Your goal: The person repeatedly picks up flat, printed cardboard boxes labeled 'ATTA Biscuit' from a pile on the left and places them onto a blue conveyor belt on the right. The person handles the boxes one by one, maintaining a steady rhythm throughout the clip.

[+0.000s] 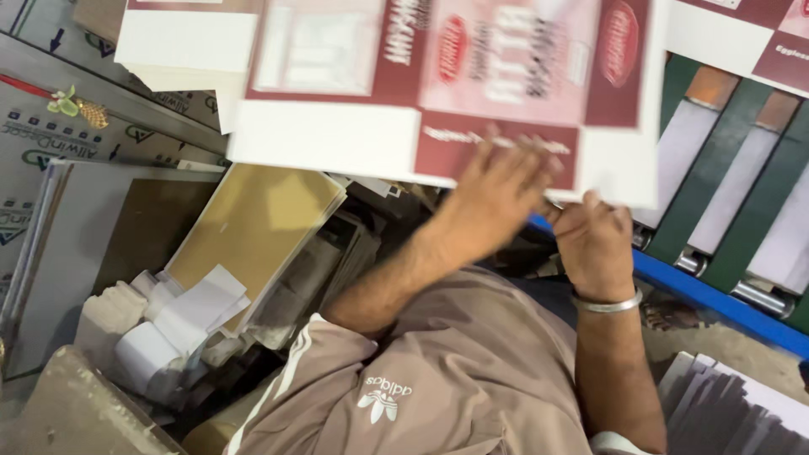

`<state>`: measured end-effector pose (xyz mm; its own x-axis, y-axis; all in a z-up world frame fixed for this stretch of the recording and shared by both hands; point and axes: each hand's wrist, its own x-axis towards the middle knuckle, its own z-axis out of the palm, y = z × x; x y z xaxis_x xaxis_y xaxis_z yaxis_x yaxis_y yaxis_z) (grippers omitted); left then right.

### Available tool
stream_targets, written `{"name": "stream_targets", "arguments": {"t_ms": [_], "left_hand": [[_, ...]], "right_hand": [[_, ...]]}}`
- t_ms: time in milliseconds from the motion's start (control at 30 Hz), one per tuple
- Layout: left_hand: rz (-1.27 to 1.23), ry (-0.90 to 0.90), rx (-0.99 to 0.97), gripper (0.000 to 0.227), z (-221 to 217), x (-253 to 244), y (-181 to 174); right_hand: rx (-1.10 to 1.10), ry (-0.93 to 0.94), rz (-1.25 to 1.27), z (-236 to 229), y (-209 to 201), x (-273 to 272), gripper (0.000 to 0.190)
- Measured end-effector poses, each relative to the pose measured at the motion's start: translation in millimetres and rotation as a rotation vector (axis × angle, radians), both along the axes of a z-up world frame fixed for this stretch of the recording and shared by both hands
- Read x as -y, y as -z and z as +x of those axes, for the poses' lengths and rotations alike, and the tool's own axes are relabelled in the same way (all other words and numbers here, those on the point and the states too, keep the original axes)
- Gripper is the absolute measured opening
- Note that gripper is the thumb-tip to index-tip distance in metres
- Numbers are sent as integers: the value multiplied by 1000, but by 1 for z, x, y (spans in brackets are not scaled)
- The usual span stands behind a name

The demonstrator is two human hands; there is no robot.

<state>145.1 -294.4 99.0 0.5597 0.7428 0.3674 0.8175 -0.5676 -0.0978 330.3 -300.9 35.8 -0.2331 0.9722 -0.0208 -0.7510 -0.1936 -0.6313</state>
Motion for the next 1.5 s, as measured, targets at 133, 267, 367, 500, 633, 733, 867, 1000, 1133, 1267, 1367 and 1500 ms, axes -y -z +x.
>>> {"name": "stream_targets", "arguments": {"t_ms": [133,267,367,500,633,733,867,1000,1133,1267,1367,1500], "left_hand": [[-309,175,189,54,-7,23,-24],[-298,41,199,53,-60,23,-41],[-184,-147,119,66,-97,-15,-38],[62,-365,-36,68,-135,-65,-17],[74,-326,89,52,-148,-69,-5],[135,-301,111,49,-151,-58,1],[180,-330,164,45,-151,-55,4],[265,-300,228,34,-149,-59,14],[389,-286,247,41,-145,-67,26],[353,-316,217,36,-149,-64,28],[330,-319,211,36,-147,-61,25],[470,-357,132,43,-146,-63,24]], "right_hand": [[-52,297,-229,49,47,-16,42],[136,686,-184,166,135,-15,39],[221,881,-179,246,196,-3,34],[231,967,-299,320,235,15,31],[231,1060,-331,346,233,26,29],[255,1110,-366,341,229,50,28],[284,1174,-406,316,227,94,27],[562,1251,-366,293,226,116,30],[456,1237,-251,295,230,79,36],[303,1214,-109,309,240,10,37],[236,1245,-160,309,234,-38,31],[228,1015,-469,272,212,-48,18]]}}
